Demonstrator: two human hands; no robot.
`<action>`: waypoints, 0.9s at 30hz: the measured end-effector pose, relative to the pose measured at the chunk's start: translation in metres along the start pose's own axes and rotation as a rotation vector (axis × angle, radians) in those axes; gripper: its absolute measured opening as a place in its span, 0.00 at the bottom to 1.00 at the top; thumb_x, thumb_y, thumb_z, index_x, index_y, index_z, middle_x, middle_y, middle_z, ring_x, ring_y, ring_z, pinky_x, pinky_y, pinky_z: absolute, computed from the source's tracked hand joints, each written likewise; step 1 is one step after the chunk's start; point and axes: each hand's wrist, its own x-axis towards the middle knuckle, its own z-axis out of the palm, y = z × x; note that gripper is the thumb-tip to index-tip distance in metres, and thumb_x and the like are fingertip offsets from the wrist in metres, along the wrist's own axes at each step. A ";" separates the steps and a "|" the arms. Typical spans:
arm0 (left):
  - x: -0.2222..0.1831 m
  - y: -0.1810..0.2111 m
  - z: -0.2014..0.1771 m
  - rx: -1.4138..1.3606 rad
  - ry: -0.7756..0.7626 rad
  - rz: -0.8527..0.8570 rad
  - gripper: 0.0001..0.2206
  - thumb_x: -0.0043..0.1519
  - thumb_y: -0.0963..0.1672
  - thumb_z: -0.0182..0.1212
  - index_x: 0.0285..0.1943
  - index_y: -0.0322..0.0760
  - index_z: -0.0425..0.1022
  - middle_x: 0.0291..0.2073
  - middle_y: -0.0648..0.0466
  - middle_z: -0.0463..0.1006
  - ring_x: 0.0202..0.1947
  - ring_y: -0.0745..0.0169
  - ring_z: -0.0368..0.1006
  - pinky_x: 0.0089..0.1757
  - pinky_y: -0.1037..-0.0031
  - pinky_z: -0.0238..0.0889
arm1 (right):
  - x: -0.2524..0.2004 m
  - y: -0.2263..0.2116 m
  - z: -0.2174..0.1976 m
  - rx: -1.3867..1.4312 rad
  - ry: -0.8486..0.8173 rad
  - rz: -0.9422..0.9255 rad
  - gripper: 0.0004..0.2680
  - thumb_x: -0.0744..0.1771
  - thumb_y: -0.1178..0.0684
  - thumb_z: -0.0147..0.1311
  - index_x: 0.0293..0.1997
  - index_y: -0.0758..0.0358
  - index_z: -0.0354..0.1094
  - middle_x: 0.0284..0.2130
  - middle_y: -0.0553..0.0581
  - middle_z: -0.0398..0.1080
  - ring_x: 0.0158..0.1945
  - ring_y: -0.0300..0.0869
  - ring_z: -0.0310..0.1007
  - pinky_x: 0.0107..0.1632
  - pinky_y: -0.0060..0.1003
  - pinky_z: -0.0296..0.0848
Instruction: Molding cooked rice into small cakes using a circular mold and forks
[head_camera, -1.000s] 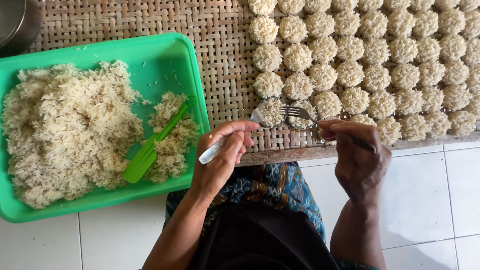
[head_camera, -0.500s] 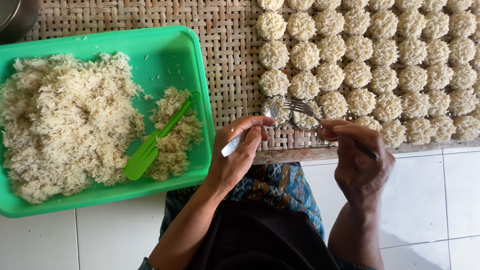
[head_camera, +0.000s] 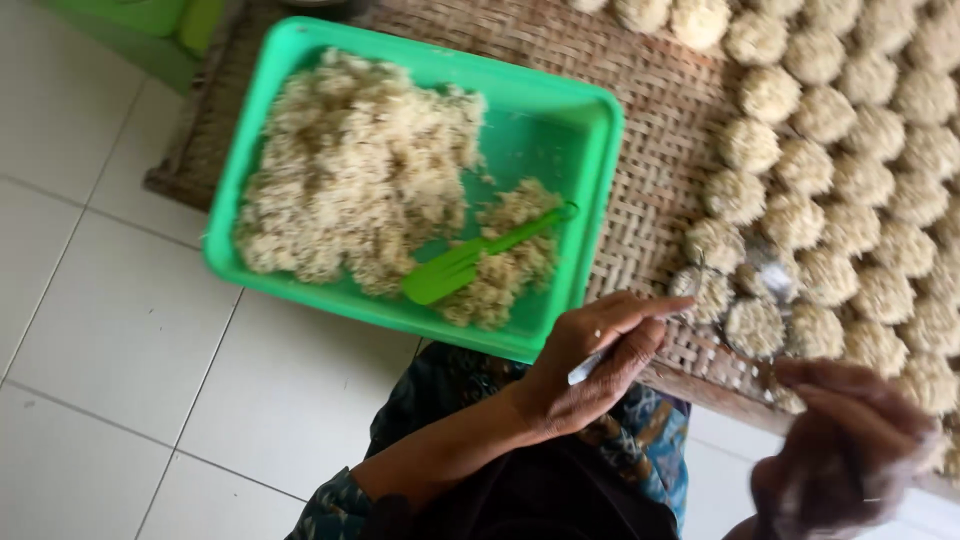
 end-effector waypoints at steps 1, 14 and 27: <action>-0.002 0.000 -0.004 0.010 0.026 0.010 0.13 0.70 0.36 0.54 0.62 0.32 0.74 0.31 0.56 0.71 0.29 0.66 0.64 0.33 0.75 0.61 | 0.002 -0.008 0.018 0.019 -0.010 -0.021 0.04 0.70 0.67 0.43 0.48 0.73 0.60 0.44 0.70 0.73 0.43 0.50 0.76 0.34 0.31 0.65; -0.024 -0.024 -0.081 -0.804 0.352 -0.225 0.13 0.72 0.47 0.55 0.43 0.32 0.77 0.27 0.60 0.71 0.27 0.77 0.63 0.31 0.85 0.57 | 0.058 -0.045 0.136 0.106 -0.355 -0.158 0.05 0.64 0.65 0.62 0.40 0.64 0.73 0.47 0.62 0.76 0.49 0.48 0.79 0.51 0.37 0.80; -0.050 -0.038 -0.111 -0.255 0.773 0.256 0.13 0.73 0.44 0.45 0.38 0.35 0.72 0.34 0.53 0.75 0.26 0.71 0.59 0.29 0.79 0.58 | 0.179 -0.039 0.255 0.064 -0.635 -0.213 0.09 0.66 0.68 0.63 0.49 0.66 0.69 0.39 0.59 0.80 0.38 0.42 0.82 0.33 0.30 0.80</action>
